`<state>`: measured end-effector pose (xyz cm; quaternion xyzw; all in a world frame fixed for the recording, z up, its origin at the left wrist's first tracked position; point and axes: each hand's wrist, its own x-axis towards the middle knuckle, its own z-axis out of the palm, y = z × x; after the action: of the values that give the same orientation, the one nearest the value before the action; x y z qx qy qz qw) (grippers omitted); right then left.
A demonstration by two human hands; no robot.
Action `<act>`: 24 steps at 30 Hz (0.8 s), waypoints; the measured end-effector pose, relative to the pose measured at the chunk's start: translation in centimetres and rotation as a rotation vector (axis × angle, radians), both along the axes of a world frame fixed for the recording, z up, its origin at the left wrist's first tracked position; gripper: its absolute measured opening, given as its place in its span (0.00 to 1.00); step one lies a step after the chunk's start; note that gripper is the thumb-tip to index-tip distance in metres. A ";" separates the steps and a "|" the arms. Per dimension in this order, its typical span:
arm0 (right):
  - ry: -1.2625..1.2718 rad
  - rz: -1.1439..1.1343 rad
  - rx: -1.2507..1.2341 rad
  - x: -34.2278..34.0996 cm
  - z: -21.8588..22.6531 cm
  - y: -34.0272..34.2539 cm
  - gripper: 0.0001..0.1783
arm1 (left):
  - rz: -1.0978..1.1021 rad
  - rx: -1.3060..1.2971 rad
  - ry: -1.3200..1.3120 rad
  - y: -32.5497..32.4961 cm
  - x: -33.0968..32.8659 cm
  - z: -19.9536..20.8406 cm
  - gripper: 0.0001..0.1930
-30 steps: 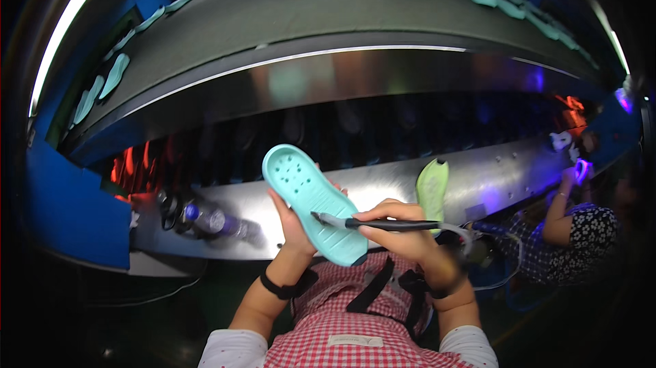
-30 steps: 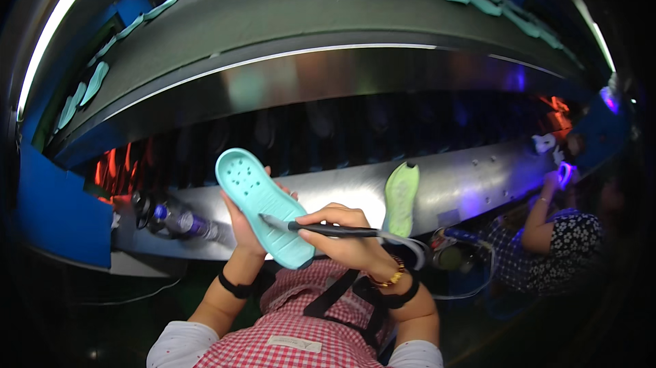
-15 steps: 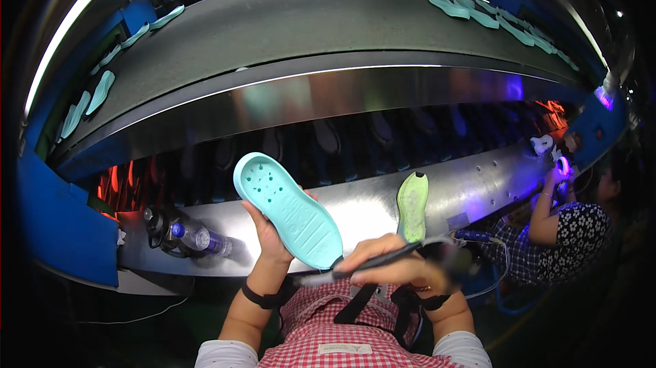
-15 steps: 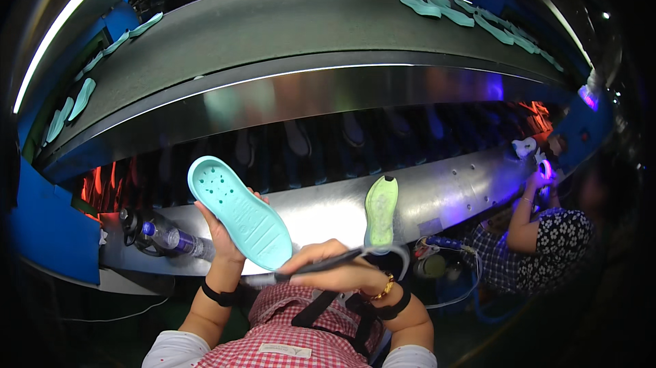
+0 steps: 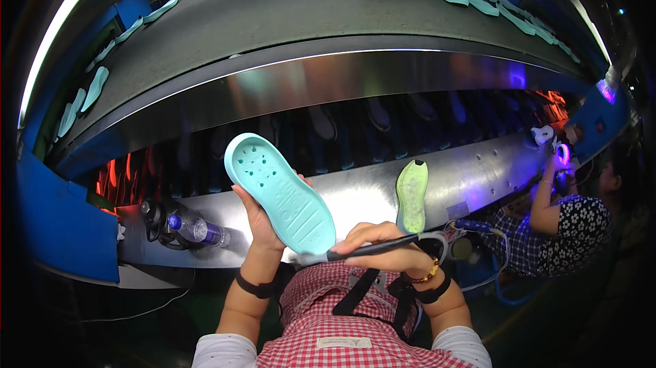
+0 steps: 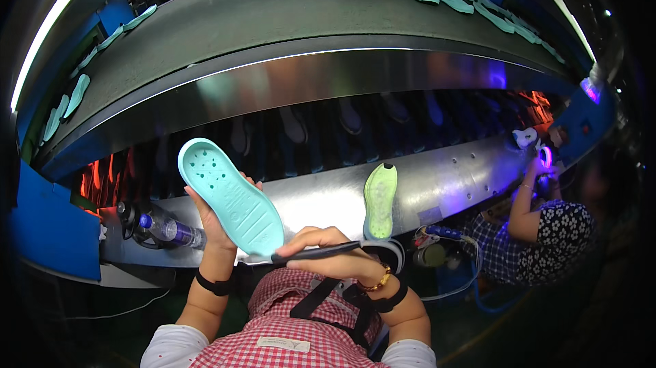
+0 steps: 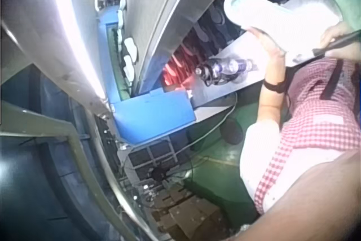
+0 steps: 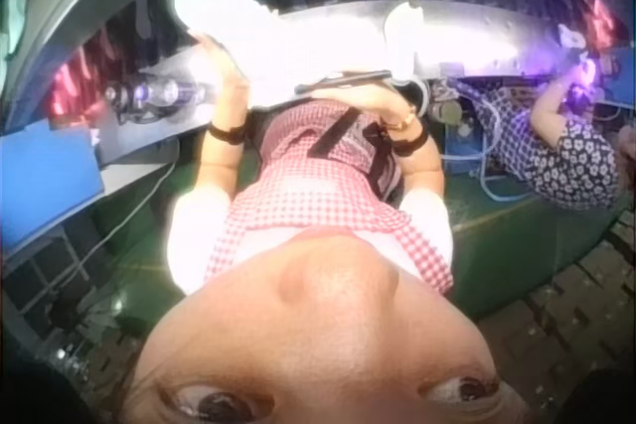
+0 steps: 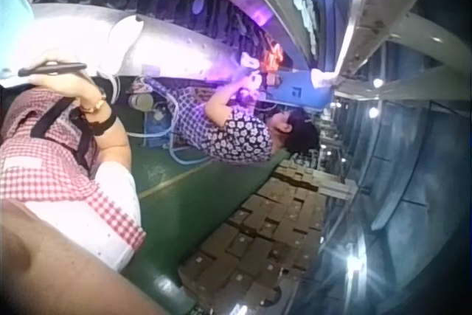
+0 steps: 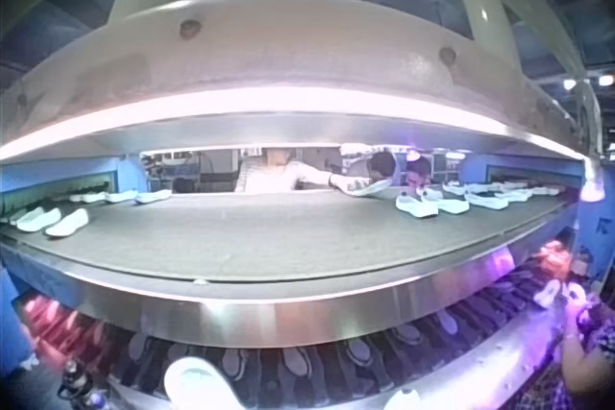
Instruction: Applying glue to shoe soles using a brush in a shoe manufacturing factory.
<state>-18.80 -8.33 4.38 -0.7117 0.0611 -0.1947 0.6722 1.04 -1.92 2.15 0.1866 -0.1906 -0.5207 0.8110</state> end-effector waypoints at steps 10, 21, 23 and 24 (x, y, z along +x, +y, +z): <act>-0.301 -0.205 0.941 2.0 -1.2 0.5 0.09 | -0.100 0.040 0.136 1.2 -3.6 2.1 0.42; -0.078 -0.113 0.068 1.8 0.9 0.6 0.11 | -0.173 -0.003 0.112 1.2 -1.5 1.6 0.27; -0.097 -0.065 0.221 1.6 1.6 -0.3 0.11 | -0.210 -0.038 0.153 1.0 -1.3 1.8 0.28; -0.077 -0.152 0.079 1.6 2.0 -0.9 0.11 | -0.179 0.030 0.079 0.9 -1.0 1.7 0.30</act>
<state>-17.18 -9.18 6.39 -0.6700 0.0967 -0.2698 0.6848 0.00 -0.99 3.87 0.1603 -0.1667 -0.6007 0.7653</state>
